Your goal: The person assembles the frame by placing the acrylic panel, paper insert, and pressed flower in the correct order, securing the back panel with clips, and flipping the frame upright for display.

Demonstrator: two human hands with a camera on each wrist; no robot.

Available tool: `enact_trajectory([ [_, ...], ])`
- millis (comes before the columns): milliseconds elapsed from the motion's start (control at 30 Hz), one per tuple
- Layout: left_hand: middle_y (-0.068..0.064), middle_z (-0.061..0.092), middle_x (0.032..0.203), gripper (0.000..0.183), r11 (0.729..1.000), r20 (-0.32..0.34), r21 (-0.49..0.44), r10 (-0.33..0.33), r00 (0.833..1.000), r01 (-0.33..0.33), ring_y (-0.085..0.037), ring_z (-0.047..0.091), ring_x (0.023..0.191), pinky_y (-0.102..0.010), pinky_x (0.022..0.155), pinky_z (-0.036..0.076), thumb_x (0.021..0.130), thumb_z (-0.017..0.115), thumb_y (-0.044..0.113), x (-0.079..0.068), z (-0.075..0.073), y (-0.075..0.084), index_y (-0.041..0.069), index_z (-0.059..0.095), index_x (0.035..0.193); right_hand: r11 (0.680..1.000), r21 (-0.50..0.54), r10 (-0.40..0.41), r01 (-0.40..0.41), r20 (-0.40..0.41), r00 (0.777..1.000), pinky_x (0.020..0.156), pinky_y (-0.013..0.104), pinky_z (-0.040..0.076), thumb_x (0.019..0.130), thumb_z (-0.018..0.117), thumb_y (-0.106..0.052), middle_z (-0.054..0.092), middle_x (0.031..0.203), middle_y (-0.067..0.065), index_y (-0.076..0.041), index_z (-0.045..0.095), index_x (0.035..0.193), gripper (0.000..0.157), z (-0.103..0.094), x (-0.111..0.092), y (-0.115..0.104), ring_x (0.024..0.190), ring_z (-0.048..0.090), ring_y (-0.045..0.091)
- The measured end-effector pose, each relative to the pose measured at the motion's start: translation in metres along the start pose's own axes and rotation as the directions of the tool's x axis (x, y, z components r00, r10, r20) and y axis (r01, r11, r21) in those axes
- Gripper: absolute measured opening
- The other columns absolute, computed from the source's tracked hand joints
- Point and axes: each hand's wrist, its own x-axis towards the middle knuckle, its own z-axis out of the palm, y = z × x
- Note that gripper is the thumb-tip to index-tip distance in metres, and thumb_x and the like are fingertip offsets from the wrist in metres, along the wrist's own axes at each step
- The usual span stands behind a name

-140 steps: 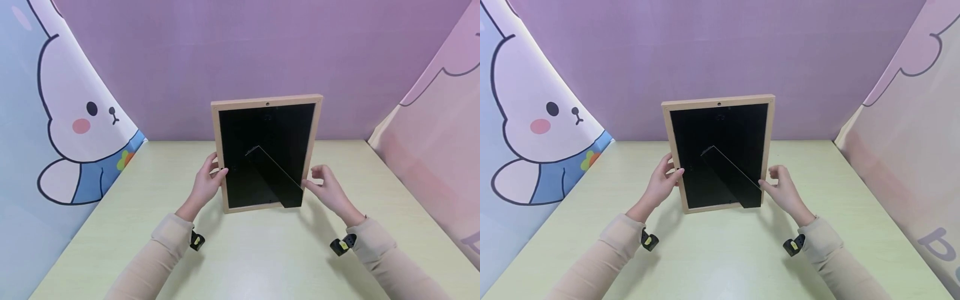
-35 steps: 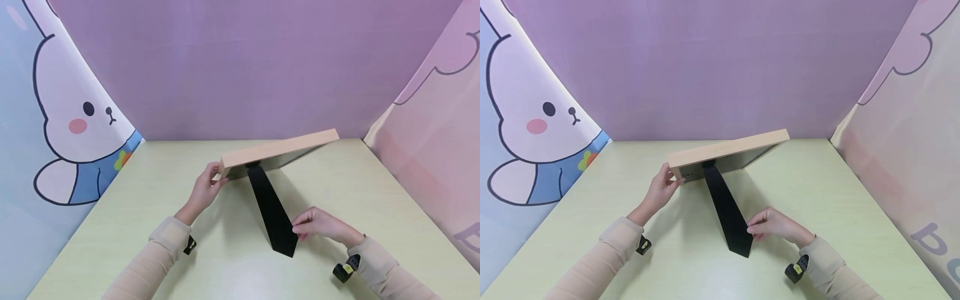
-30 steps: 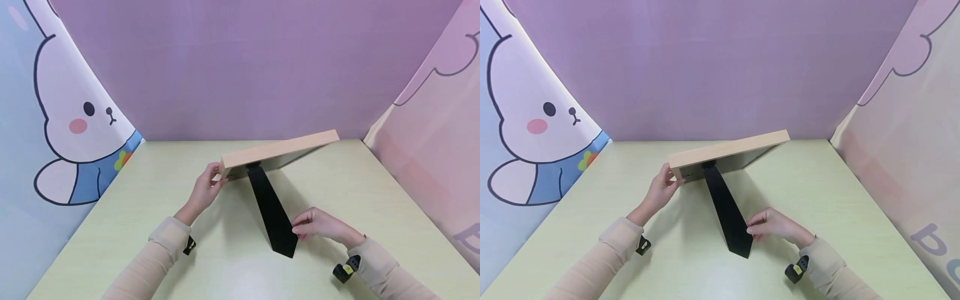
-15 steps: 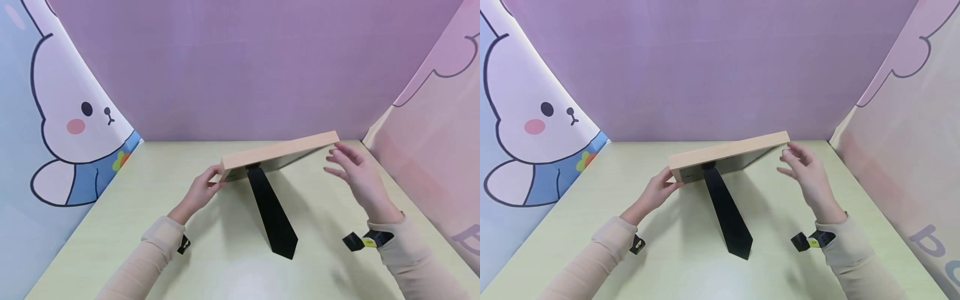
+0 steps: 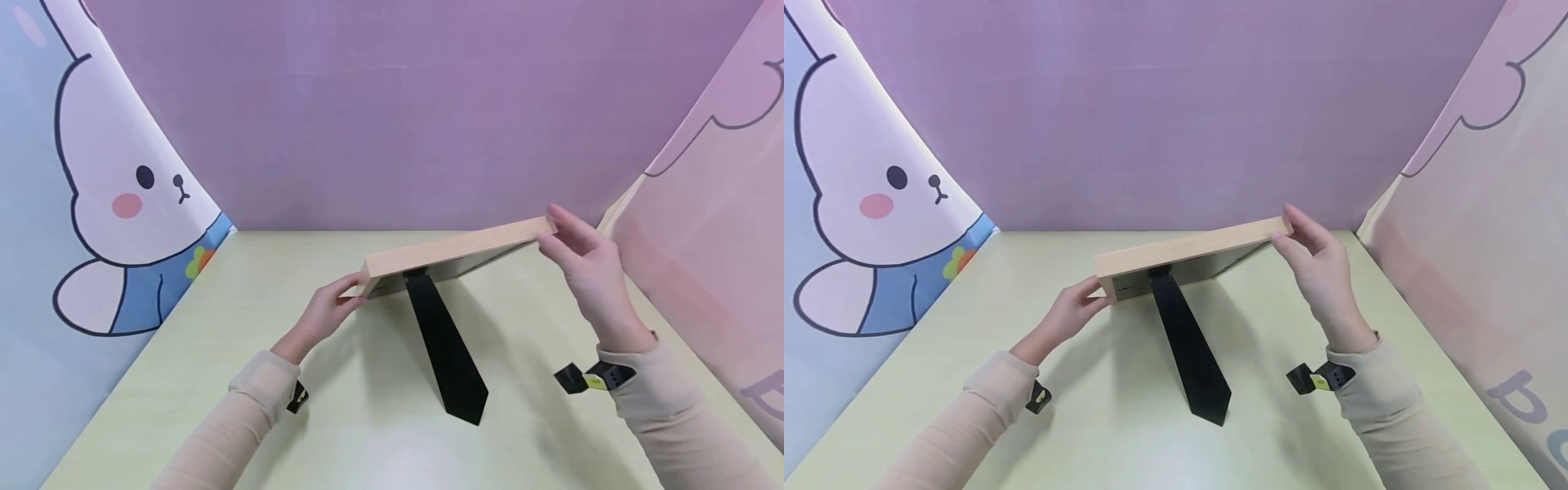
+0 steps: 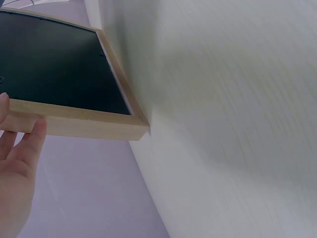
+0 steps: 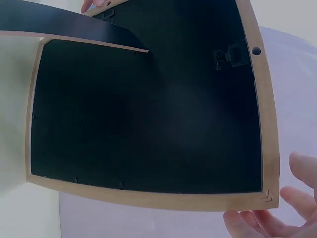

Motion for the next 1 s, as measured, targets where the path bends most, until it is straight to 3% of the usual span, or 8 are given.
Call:
enact_trajectory([
  [300, -0.015, 0.057, 0.12, 0.04, 0.999, -0.026, -0.026, 0.034, 0.999, -0.035, -0.029, 0.055, 0.108, -0.029, 0.079, 0.049, 0.082, 0.065, -0.005, 0.0, 0.002, 0.001, 0.003, 0.059, 0.121, 1.0, -0.019, -0.015, 0.014, -0.021, 1.0, 0.076, 0.014, 0.045, 0.082, 0.067, -0.002, 0.061, 0.098, 0.0, 0.001, 0.055, 0.126, 0.045, 0.003, 0.002, 0.001, 0.082, 0.058, 0.007],
  [633, -0.022, 0.056, 0.12, 0.039, 0.999, -0.06, -0.037, 0.014, 0.998, -0.016, -0.035, 0.058, 0.1, -0.031, 0.078, 0.049, 0.082, 0.061, -0.01, -0.004, 0.006, 0.003, -0.002, 0.057, 0.12, 0.997, 0.064, -0.043, 0.042, 0.023, 0.999, 0.079, 0.018, 0.046, 0.084, 0.062, 0.004, 0.057, 0.108, 0.004, -0.002, 0.059, 0.122, 0.039, 0.002, 0.003, 0.001, 0.082, 0.061, 0.009],
  [800, -0.024, 0.056, 0.116, 0.038, 0.998, -0.076, -0.002, 0.065, 0.995, -0.065, -0.037, 0.057, 0.101, -0.035, 0.08, 0.049, 0.081, 0.061, -0.013, -0.007, 0.006, 0.004, -0.006, 0.057, 0.118, 0.992, 0.12, -0.05, 0.044, 0.043, 0.998, 0.08, 0.021, 0.047, 0.083, 0.062, 0.005, 0.055, 0.112, 0.005, -0.002, 0.061, 0.12, 0.038, 0.002, 0.007, 0.003, 0.083, 0.061, 0.01],
  [1000, -0.016, 0.061, 0.112, 0.037, 0.987, -0.09, 0.099, 0.135, 0.987, -0.126, -0.028, 0.057, 0.103, -0.032, 0.084, 0.047, 0.08, 0.066, -0.007, -0.014, 0.005, 0.009, -0.001, 0.06, 0.116, 0.986, 0.165, -0.037, 0.027, 0.058, 0.998, 0.08, 0.023, 0.046, 0.084, 0.062, 0.004, 0.054, 0.115, 0.007, -0.005, 0.063, 0.118, 0.036, 0.001, 0.012, 0.006, 0.083, 0.062, 0.01],
])
